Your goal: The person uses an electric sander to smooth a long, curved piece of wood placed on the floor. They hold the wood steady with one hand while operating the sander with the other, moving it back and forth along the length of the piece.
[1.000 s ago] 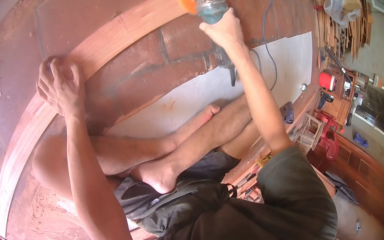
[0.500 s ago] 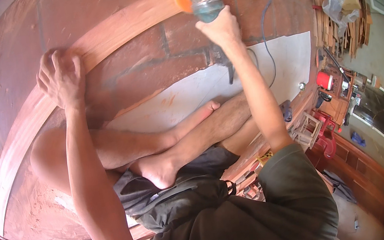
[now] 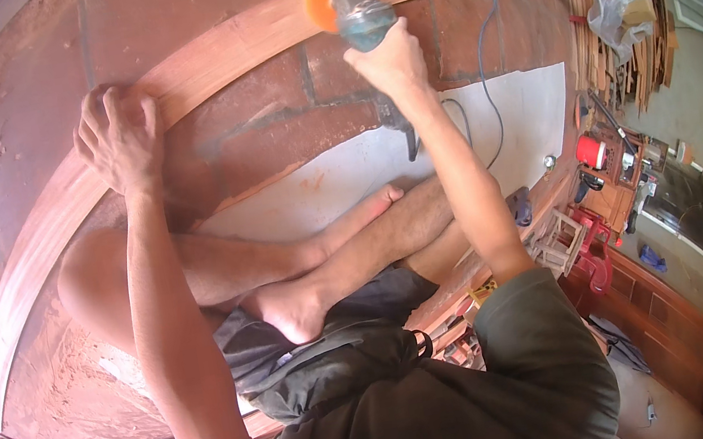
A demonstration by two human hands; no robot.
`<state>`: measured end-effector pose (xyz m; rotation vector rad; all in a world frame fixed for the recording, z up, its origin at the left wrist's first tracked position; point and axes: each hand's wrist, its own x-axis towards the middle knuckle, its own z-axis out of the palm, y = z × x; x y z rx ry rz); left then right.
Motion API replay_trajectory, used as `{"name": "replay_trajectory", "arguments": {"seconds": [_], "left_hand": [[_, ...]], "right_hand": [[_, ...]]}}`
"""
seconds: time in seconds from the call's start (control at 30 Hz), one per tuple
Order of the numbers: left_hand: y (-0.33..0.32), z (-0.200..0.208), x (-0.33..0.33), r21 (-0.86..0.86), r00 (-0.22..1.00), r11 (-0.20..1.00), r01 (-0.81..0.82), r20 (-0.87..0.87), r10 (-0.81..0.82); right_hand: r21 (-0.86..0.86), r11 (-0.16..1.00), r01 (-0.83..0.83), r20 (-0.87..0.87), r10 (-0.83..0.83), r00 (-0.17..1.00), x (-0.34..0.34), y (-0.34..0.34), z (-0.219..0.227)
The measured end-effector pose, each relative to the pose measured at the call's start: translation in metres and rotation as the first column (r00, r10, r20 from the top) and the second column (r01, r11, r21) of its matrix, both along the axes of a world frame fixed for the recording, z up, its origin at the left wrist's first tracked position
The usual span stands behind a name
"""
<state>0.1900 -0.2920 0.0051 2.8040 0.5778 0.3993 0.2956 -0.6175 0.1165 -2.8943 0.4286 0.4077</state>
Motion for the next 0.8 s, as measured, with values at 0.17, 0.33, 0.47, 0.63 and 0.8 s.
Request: {"name": "replay_trajectory", "arguments": {"seconds": [0.17,0.33,0.47,0.63,0.8], "left_hand": [[0.000,0.002,0.003,0.058,1.000,0.998,0.002,-0.004,-0.002],[-0.002,0.005,0.003,0.001,0.999,1.000,0.001,-0.032,-0.001],[-0.001,0.005,0.003,0.009,1.000,1.000,0.006,0.017,-0.006],[-0.002,0.007,0.000,-0.020,1.000,1.000,0.006,0.029,-0.006],[-0.006,0.009,0.004,-0.003,0.999,1.000,0.016,0.036,-0.016]], "right_hand": [[-0.068,0.986,0.154,-0.005,-0.154,0.988,0.038,-0.045,-0.005],[-0.004,0.987,0.158,0.044,-0.158,0.987,0.012,0.003,-0.002],[0.047,0.998,0.043,-0.028,-0.042,0.999,-0.009,0.020,0.004],[-0.035,0.995,0.089,-0.009,-0.089,0.996,0.017,-0.012,0.010],[-0.044,0.978,0.202,0.037,-0.201,0.979,0.034,-0.012,0.001]]}}
